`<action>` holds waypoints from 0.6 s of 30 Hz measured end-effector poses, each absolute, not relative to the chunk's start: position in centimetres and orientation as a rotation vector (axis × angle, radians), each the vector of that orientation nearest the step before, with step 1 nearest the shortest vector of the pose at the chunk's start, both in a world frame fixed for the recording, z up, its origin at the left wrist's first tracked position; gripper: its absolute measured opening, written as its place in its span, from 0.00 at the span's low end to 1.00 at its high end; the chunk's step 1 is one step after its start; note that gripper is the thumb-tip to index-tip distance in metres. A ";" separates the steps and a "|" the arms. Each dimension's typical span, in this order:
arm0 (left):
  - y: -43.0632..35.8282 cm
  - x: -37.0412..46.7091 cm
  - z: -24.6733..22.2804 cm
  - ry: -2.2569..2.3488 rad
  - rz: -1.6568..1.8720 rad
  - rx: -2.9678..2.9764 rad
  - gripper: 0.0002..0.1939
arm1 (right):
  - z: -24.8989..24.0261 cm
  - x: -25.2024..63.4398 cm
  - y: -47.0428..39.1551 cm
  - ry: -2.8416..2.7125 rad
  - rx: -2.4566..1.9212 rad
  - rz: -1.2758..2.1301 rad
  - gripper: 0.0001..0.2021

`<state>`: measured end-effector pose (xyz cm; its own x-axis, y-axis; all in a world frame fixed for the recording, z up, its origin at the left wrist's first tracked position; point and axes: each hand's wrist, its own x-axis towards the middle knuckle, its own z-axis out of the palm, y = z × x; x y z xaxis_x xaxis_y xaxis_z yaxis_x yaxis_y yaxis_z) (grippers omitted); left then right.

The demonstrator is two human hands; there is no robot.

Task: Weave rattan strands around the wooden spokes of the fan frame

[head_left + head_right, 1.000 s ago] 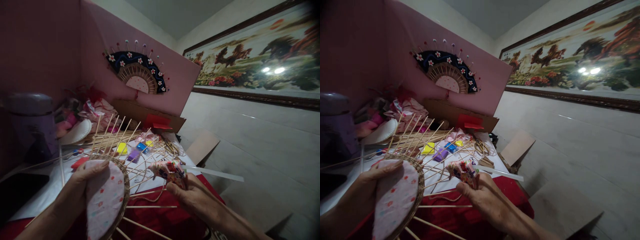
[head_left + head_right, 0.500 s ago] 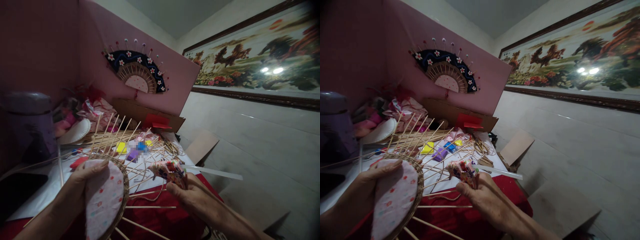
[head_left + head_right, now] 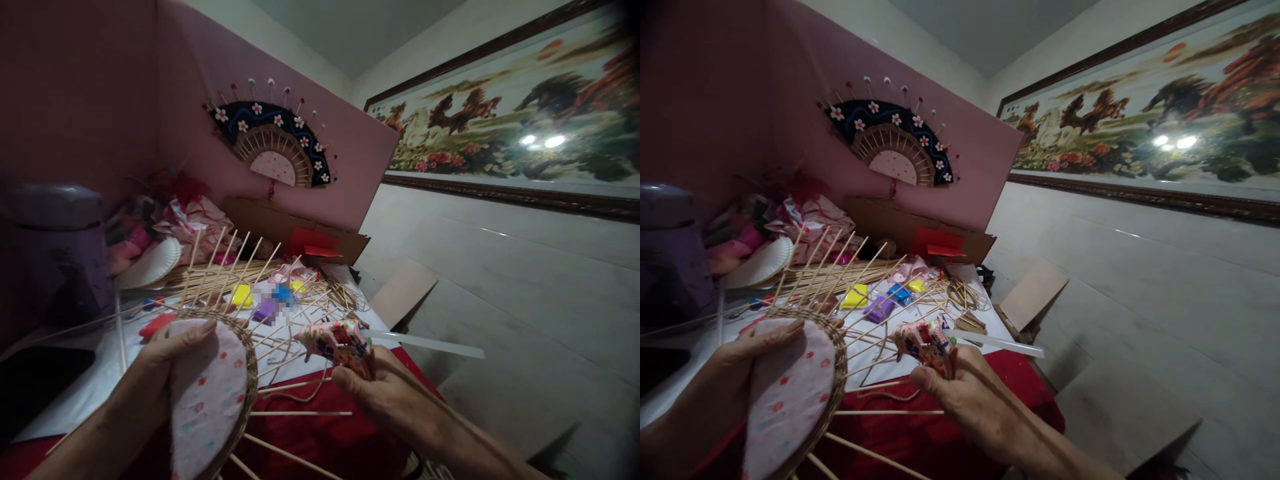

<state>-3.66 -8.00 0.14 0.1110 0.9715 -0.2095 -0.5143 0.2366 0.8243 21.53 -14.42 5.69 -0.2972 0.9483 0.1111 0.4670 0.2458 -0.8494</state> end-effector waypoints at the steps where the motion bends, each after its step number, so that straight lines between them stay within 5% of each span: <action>1: -8.0 -3.6 0.2 0.861 1.216 0.662 0.11 | 5.8 21.5 -14.4 -1.876 -1.298 0.957 0.09; 18: -8.2 -3.7 0.4 0.863 1.228 0.645 0.10 | 6.2 21.6 -14.6 -1.910 -1.404 0.808 0.11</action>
